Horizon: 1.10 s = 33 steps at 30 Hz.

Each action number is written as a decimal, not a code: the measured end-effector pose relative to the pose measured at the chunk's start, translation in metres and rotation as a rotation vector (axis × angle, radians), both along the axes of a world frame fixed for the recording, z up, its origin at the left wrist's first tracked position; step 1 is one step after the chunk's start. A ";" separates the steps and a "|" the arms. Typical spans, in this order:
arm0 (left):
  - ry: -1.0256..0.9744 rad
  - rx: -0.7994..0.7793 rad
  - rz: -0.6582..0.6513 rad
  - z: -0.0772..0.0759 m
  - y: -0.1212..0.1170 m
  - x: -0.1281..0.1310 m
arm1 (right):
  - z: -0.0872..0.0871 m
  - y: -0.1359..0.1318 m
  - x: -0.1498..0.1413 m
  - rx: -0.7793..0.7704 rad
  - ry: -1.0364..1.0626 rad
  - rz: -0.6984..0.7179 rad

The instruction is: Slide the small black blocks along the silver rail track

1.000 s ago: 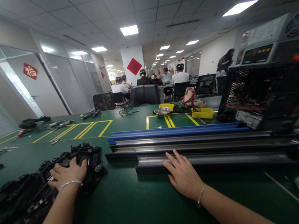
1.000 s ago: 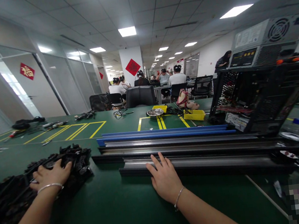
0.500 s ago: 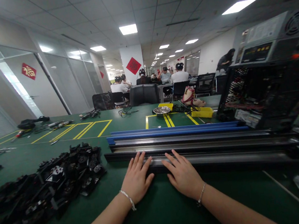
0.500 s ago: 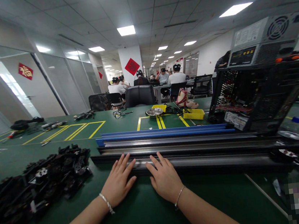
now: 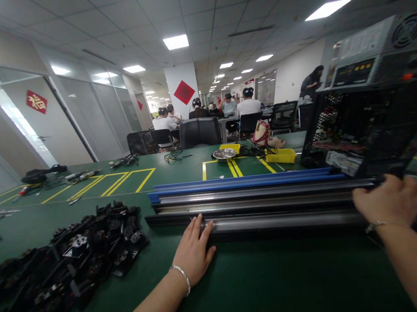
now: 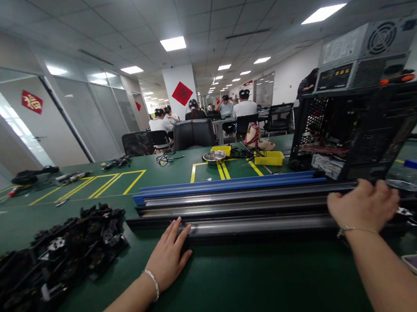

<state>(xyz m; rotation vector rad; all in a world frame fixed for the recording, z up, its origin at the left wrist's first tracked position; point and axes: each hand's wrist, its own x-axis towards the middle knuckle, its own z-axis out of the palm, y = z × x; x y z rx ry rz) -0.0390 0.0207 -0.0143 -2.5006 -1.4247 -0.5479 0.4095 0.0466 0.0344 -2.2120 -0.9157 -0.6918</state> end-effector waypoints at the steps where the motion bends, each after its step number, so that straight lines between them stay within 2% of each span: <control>1: -0.004 0.006 0.001 0.000 0.000 0.000 | -0.009 -0.002 0.014 0.017 0.063 -0.084; 4: -0.010 0.012 -0.008 0.000 0.001 0.000 | -0.029 -0.007 0.041 -0.090 0.288 -0.171; 8: -0.010 0.008 -0.020 0.000 0.001 0.000 | -0.032 -0.010 0.050 -0.151 0.418 -0.210; 14: -0.019 0.010 -0.020 -0.001 0.001 0.000 | -0.021 -0.013 0.038 -0.170 0.416 -0.236; 33: -0.014 -0.004 -0.007 0.001 -0.001 0.001 | -0.023 -0.012 0.036 -0.193 0.358 -0.231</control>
